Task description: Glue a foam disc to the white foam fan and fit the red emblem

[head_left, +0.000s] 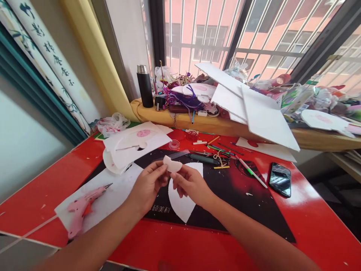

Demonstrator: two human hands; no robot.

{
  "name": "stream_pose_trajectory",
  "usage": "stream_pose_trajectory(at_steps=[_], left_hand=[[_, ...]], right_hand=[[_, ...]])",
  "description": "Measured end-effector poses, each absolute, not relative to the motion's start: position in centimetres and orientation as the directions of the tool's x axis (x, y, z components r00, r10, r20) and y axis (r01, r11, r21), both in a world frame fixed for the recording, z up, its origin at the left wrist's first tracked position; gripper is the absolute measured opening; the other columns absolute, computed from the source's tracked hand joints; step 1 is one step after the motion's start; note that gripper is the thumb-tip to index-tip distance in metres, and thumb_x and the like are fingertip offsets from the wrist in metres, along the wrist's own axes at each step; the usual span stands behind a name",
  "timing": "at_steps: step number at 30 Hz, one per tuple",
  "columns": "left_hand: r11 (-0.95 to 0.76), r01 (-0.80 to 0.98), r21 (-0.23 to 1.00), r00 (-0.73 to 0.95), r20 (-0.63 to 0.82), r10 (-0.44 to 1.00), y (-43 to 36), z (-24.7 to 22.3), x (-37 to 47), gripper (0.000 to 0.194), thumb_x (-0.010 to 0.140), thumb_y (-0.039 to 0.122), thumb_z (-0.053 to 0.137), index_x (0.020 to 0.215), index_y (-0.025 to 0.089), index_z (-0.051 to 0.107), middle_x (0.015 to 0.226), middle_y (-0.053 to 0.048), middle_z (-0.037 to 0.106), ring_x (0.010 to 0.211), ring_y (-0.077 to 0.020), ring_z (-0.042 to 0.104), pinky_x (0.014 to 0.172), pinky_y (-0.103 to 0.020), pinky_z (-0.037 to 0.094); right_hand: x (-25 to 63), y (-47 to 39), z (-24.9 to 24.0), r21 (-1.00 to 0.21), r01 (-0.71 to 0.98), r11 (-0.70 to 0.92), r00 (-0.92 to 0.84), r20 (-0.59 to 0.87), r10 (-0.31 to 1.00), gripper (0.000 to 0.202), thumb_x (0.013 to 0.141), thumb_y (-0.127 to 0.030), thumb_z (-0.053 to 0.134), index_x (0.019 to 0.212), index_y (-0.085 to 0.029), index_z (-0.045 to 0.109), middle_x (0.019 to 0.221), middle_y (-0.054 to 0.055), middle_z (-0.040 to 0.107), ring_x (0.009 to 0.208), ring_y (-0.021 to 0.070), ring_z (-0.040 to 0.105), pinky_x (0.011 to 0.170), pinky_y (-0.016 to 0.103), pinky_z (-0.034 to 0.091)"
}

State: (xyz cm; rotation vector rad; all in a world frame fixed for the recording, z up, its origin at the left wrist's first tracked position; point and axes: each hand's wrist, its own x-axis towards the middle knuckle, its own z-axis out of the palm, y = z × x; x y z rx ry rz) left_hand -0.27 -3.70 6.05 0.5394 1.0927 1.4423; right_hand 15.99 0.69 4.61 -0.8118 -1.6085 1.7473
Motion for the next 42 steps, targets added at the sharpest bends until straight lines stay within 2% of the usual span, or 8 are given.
stream_pose_trajectory(at_steps=[4,16,20,24,26,29,33,42], left_hand=[[0.162,-0.497,0.853,-0.158,-0.273,0.949,-4.2,4.4,3.8,0.042,0.065,0.045,0.096,0.087,0.016,0.075,0.067,0.001,0.062,0.060,-0.0104,0.052,0.057,-0.023,0.042],[0.238,-0.452,0.859,-0.051,-0.291,0.955,-5.2,3.0,9.8,0.044,0.073,0.046,0.094,0.098,0.017,0.073,0.077,0.000,0.063,0.065,-0.0119,0.056,0.058,-0.024,0.045],[0.366,-0.286,0.886,0.092,-0.355,0.930,-5.6,2.0,8.8,0.054,0.072,0.045,0.093,0.112,0.020,0.068,0.094,-0.003,0.069,0.072,-0.0159,0.063,0.059,-0.027,0.048],[0.269,0.131,0.954,-0.024,-0.268,0.963,-4.6,1.7,4.3,0.053,0.080,0.058,0.080,0.116,0.021,0.068,0.094,-0.005,0.069,0.072,-0.0195,0.063,0.062,-0.032,0.050],[0.152,0.436,0.887,-0.126,-0.107,0.986,-3.5,1.8,2.2,0.049,0.087,0.061,0.071,0.119,0.024,0.069,0.106,-0.007,0.071,0.088,-0.0240,0.067,0.078,-0.037,0.053],[0.092,0.832,0.547,-0.089,-0.032,0.996,-1.7,2.1,0.9,0.054,0.094,0.065,0.055,0.129,0.026,0.069,0.122,-0.010,0.070,0.099,-0.0306,0.069,0.083,-0.043,0.052],[0.039,0.972,0.231,-0.018,-0.093,0.995,-0.5,1.6,1.7,0.079,0.091,0.073,0.051,0.146,0.017,0.060,0.139,-0.019,0.063,0.124,-0.0434,0.064,0.092,-0.050,0.052],[0.115,0.918,0.379,-0.080,-0.105,0.991,0.1,-0.1,2.0,0.076,0.075,0.079,0.065,0.124,0.020,0.064,0.129,-0.015,0.063,0.123,-0.0408,0.063,0.097,-0.052,0.052]], right_hand=[[19.0,0.9,3.4,-0.993,-0.017,-0.121,-0.517,-0.095,0.851,0.055,0.087,-0.071,0.074,0.084,-0.019,0.056,0.066,-0.003,0.064,0.039,0.0083,0.055,0.035,0.018,0.032],[24.0,-0.1,1.3,-0.940,-0.220,-0.260,-0.427,-0.146,0.892,0.049,0.085,-0.065,0.078,0.090,-0.020,0.060,0.059,-0.005,0.065,0.037,0.0083,0.053,0.033,0.017,0.030],[25.0,0.5,0.0,-0.921,-0.253,-0.298,-0.390,-0.185,0.902,0.048,0.084,-0.064,0.079,0.088,-0.021,0.058,0.051,-0.008,0.059,0.033,0.0084,0.049,0.031,0.017,0.026],[25.9,1.5,-0.7,-0.904,-0.294,-0.309,-0.352,-0.198,0.915,0.049,0.084,-0.063,0.079,0.080,-0.022,0.053,0.048,-0.010,0.053,0.031,0.0074,0.044,0.031,0.017,0.019],[26.1,1.8,-0.9,-0.899,-0.294,-0.326,-0.366,-0.209,0.907,0.048,0.084,-0.062,0.079,0.079,-0.023,0.052,0.048,-0.010,0.052,0.032,0.0076,0.043,0.031,0.018,0.018],[26.2,1.8,-1.1,-0.899,-0.285,-0.333,-0.375,-0.215,0.902,0.046,0.085,-0.060,0.079,0.079,-0.023,0.052,0.049,-0.010,0.053,0.032,0.0080,0.044,0.031,0.018,0.019],[26.3,1.9,-1.0,-0.891,-0.294,-0.347,-0.365,-0.231,0.902,0.045,0.086,-0.059,0.078,0.079,-0.023,0.051,0.049,-0.010,0.052,0.032,0.0082,0.045,0.031,0.018,0.018],[26.2,1.7,-0.7,-0.914,-0.230,-0.334,-0.394,-0.226,0.891,0.042,0.089,-0.058,0.075,0.082,-0.023,0.053,0.050,-0.009,0.054,0.034,0.0086,0.046,0.033,0.018,0.023]])
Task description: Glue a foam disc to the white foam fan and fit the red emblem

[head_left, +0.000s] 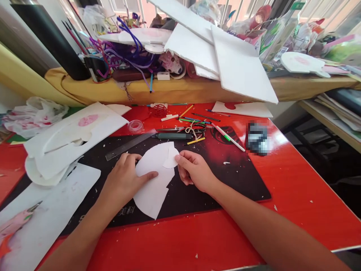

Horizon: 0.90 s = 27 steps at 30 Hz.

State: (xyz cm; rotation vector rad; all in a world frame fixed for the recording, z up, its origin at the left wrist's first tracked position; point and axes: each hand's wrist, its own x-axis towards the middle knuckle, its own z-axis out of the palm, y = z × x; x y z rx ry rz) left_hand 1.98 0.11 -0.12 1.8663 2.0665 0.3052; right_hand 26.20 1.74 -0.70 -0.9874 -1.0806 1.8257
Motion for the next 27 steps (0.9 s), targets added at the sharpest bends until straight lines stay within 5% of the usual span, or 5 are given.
stream_pose_trajectory(at_steps=[5,10,15,27], left_hand=[[0.223,0.742,0.632,-0.200,-0.108,0.974,0.6,-0.2,1.2,0.069,0.067,0.073,0.080,0.113,0.025,0.062,0.117,-0.010,0.071,0.103,-0.0343,0.070,0.082,-0.044,0.056],[0.339,0.134,0.931,-0.256,-0.298,0.920,1.0,0.5,1.1,0.074,0.062,0.057,0.093,0.120,0.027,0.060,0.106,-0.005,0.078,0.073,-0.0247,0.073,0.057,-0.033,0.057],[0.353,-0.154,0.923,-0.299,-0.385,0.873,1.3,0.7,1.2,0.071,0.059,0.042,0.097,0.122,0.023,0.071,0.099,-0.006,0.081,0.067,-0.0229,0.074,0.057,-0.033,0.062],[0.275,-0.197,0.941,-0.352,-0.329,0.876,1.6,0.2,1.1,0.059,0.065,0.047,0.094,0.114,0.022,0.072,0.095,-0.003,0.080,0.078,-0.0249,0.077,0.064,-0.034,0.064]], right_hand=[[26.2,1.6,-0.7,-0.924,-0.209,-0.319,-0.408,-0.215,0.888,0.042,0.090,-0.058,0.074,0.080,-0.023,0.051,0.050,-0.009,0.054,0.035,0.0081,0.046,0.034,0.019,0.025],[26.2,1.5,-0.8,-0.931,-0.180,-0.319,-0.420,-0.220,0.881,0.042,0.090,-0.059,0.072,0.080,-0.023,0.053,0.049,-0.010,0.053,0.035,0.0080,0.046,0.037,0.019,0.027],[26.2,1.6,-0.7,-0.927,-0.168,-0.335,-0.423,-0.239,0.874,0.042,0.088,-0.058,0.075,0.079,-0.024,0.052,0.048,-0.010,0.052,0.035,0.0080,0.045,0.037,0.020,0.028],[25.6,1.4,-0.9,-0.951,-0.106,-0.292,-0.390,-0.231,0.892,0.041,0.091,-0.056,0.072,0.078,-0.023,0.051,0.048,-0.010,0.053,0.035,0.0078,0.044,0.038,0.020,0.029]])
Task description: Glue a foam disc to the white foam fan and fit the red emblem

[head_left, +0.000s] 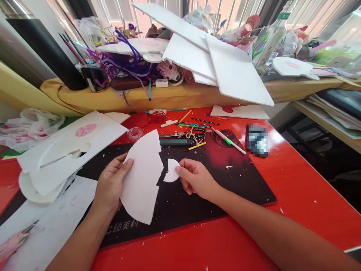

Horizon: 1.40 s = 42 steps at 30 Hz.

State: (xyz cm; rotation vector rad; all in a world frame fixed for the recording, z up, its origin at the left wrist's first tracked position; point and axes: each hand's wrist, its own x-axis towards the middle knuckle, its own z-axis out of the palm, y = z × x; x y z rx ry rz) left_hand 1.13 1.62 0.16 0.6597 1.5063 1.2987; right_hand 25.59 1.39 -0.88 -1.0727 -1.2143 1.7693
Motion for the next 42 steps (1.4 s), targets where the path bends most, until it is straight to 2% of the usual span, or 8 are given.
stream_pose_trajectory(at_steps=[8,14,34,42], left_hand=[[0.279,-0.169,0.945,-0.321,-0.320,0.891,1.53,0.20,1.12,0.063,0.065,0.048,0.094,0.116,0.022,0.069,0.094,-0.003,0.080,0.076,-0.0250,0.076,0.064,-0.034,0.063],[0.298,-0.130,0.946,-0.332,-0.325,0.886,1.60,0.06,1.02,0.062,0.066,0.049,0.092,0.116,0.023,0.068,0.094,-0.004,0.079,0.075,-0.0263,0.076,0.062,-0.035,0.063],[0.305,-0.121,0.945,-0.317,-0.328,0.890,1.57,0.15,1.14,0.059,0.066,0.048,0.092,0.114,0.023,0.068,0.093,-0.004,0.079,0.075,-0.0271,0.077,0.061,-0.036,0.063],[0.291,-0.129,0.948,-0.306,-0.317,0.898,1.63,0.05,1.10,0.060,0.065,0.047,0.095,0.113,0.023,0.069,0.094,-0.004,0.080,0.072,-0.0246,0.077,0.058,-0.033,0.062]], right_hand=[[25.67,1.14,-0.86,-0.958,-0.092,-0.271,-0.388,-0.216,0.896,0.039,0.093,-0.055,0.070,0.078,-0.024,0.051,0.048,-0.010,0.053,0.035,0.0077,0.043,0.039,0.020,0.030],[25.71,0.94,-0.65,-0.970,-0.013,-0.242,-0.391,-0.218,0.894,0.037,0.096,-0.051,0.068,0.078,-0.024,0.050,0.046,-0.010,0.050,0.036,0.0081,0.043,0.041,0.020,0.031],[25.63,0.91,-0.64,-0.972,0.013,-0.233,-0.364,-0.221,0.905,0.034,0.097,-0.048,0.066,0.079,-0.024,0.051,0.046,-0.011,0.049,0.035,0.0083,0.043,0.043,0.022,0.033],[25.58,0.87,-0.70,-0.974,0.019,-0.224,-0.362,-0.216,0.907,0.032,0.098,-0.045,0.064,0.079,-0.024,0.050,0.047,-0.011,0.049,0.036,0.0081,0.043,0.042,0.022,0.032]])
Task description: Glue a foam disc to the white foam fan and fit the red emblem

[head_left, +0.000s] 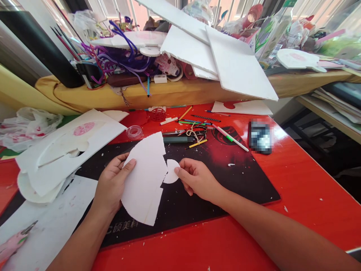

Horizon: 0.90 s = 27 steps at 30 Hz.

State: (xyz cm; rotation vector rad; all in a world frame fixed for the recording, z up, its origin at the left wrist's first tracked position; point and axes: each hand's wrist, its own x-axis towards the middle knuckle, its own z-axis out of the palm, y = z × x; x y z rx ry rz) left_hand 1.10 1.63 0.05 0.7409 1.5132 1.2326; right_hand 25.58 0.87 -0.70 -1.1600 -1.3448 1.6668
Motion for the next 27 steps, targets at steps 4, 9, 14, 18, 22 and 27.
stream_pose_trajectory(at_steps=[4,9,14,18,22,27], left_hand=[[0.290,-0.128,0.949,-0.305,-0.315,0.899,1.60,0.03,1.08,0.060,0.064,0.047,0.095,0.113,0.023,0.070,0.093,-0.003,0.080,0.070,-0.0234,0.076,0.055,-0.030,0.059],[0.274,-0.117,0.955,-0.308,-0.297,0.904,1.64,-0.12,1.05,0.061,0.065,0.048,0.095,0.114,0.022,0.070,0.092,-0.003,0.080,0.069,-0.0218,0.075,0.055,-0.028,0.058],[0.274,-0.113,0.955,-0.303,-0.295,0.906,1.56,-0.14,1.04,0.061,0.066,0.048,0.095,0.114,0.022,0.069,0.092,-0.003,0.080,0.070,-0.0213,0.075,0.056,-0.027,0.058],[0.273,-0.101,0.957,-0.304,-0.291,0.907,1.46,-0.18,0.95,0.062,0.065,0.050,0.095,0.114,0.022,0.069,0.090,-0.003,0.080,0.069,-0.0220,0.075,0.055,-0.027,0.058],[0.269,-0.100,0.958,-0.299,-0.287,0.910,1.48,-0.25,0.92,0.064,0.065,0.052,0.095,0.115,0.022,0.069,0.090,-0.003,0.080,0.069,-0.0221,0.075,0.056,-0.028,0.058],[0.263,-0.090,0.961,-0.305,-0.278,0.911,1.48,-0.17,1.07,0.065,0.065,0.054,0.095,0.116,0.022,0.068,0.090,-0.003,0.079,0.070,-0.0231,0.075,0.055,-0.028,0.057]], right_hand=[[25.63,0.91,-0.66,-0.973,0.028,-0.227,-0.360,-0.222,0.906,0.030,0.099,-0.044,0.063,0.079,-0.024,0.050,0.047,-0.010,0.050,0.036,0.0079,0.043,0.043,0.022,0.032],[25.67,0.91,-0.56,-0.972,0.022,-0.235,-0.360,-0.227,0.905,0.030,0.099,-0.043,0.062,0.079,-0.024,0.050,0.047,-0.010,0.051,0.036,0.0077,0.044,0.044,0.021,0.033],[25.68,0.92,-0.58,-0.969,0.010,-0.247,-0.367,-0.233,0.900,0.031,0.098,-0.044,0.064,0.079,-0.024,0.050,0.047,-0.011,0.051,0.036,0.0076,0.044,0.044,0.021,0.033],[25.70,0.96,-0.54,-0.968,0.007,-0.250,-0.364,-0.235,0.901,0.031,0.098,-0.044,0.064,0.079,-0.024,0.050,0.048,-0.010,0.052,0.037,0.0076,0.044,0.043,0.021,0.032],[25.64,0.95,-0.51,-0.969,0.010,-0.248,-0.368,-0.234,0.900,0.030,0.098,-0.043,0.063,0.079,-0.024,0.050,0.048,-0.010,0.051,0.037,0.0077,0.044,0.043,0.021,0.032],[25.57,0.87,-0.57,-0.972,0.026,-0.235,-0.377,-0.227,0.898,0.030,0.100,-0.043,0.061,0.080,-0.023,0.050,0.049,-0.010,0.052,0.037,0.0075,0.044,0.043,0.021,0.032]])
